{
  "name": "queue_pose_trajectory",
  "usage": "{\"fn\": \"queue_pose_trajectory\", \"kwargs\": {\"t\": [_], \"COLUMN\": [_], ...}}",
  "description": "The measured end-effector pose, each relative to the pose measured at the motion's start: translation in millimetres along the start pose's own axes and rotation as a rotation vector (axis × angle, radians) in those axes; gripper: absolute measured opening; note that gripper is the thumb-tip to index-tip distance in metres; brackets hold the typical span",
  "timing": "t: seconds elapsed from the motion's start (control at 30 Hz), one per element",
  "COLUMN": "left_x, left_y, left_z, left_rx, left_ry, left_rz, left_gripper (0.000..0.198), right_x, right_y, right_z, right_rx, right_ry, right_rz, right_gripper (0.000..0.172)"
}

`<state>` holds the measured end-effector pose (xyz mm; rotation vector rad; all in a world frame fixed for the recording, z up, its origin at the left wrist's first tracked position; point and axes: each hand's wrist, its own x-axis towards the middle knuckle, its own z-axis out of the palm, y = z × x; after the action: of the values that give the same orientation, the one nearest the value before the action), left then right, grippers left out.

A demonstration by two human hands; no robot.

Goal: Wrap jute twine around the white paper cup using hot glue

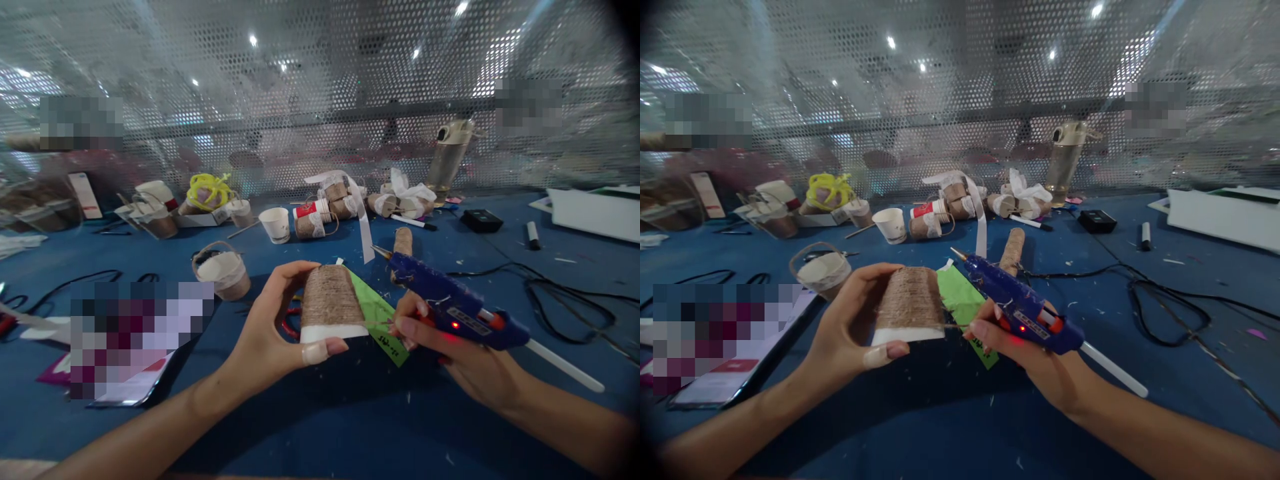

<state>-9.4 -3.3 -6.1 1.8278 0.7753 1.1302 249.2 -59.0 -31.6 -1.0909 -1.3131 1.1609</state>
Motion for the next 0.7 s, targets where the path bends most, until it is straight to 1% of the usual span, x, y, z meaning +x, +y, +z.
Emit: {"fn": "queue_pose_trajectory", "kwargs": {"t": [0.1, 0.23, 0.47, 0.6, 0.7], "left_x": [-0.3, -0.8, -2.6, -3.9, -4.6], "left_y": [-1.3, 0.1, 5.4, 4.5, 2.7], "left_z": [0.7, 2.8, 8.9, 10.8, 11.3], "left_rx": [-0.036, -0.058, -0.067, -0.093, -0.118], "left_ry": [-0.006, -0.004, 0.021, 0.028, 0.016], "left_rz": [0.002, 0.015, 0.003, 0.032, 0.056], "left_gripper": [0.077, 0.078, 0.081, 0.081, 0.081], "right_x": [-1.2, -1.5, -2.0, -2.4, -2.1], "right_y": [-3.2, -9.2, -9.2, -8.0, -8.0], "right_z": [0.7, 4.4, 6.7, 10.0, 12.5], "right_rx": [0.057, 0.075, 0.112, 0.153, 0.120], "right_ry": [-0.078, -0.092, -0.097, -0.121, -0.136], "right_rz": [0.046, 0.045, 0.054, 0.068, 0.041], "right_gripper": [0.010, 0.014, 0.010, 0.011, 0.013]}}
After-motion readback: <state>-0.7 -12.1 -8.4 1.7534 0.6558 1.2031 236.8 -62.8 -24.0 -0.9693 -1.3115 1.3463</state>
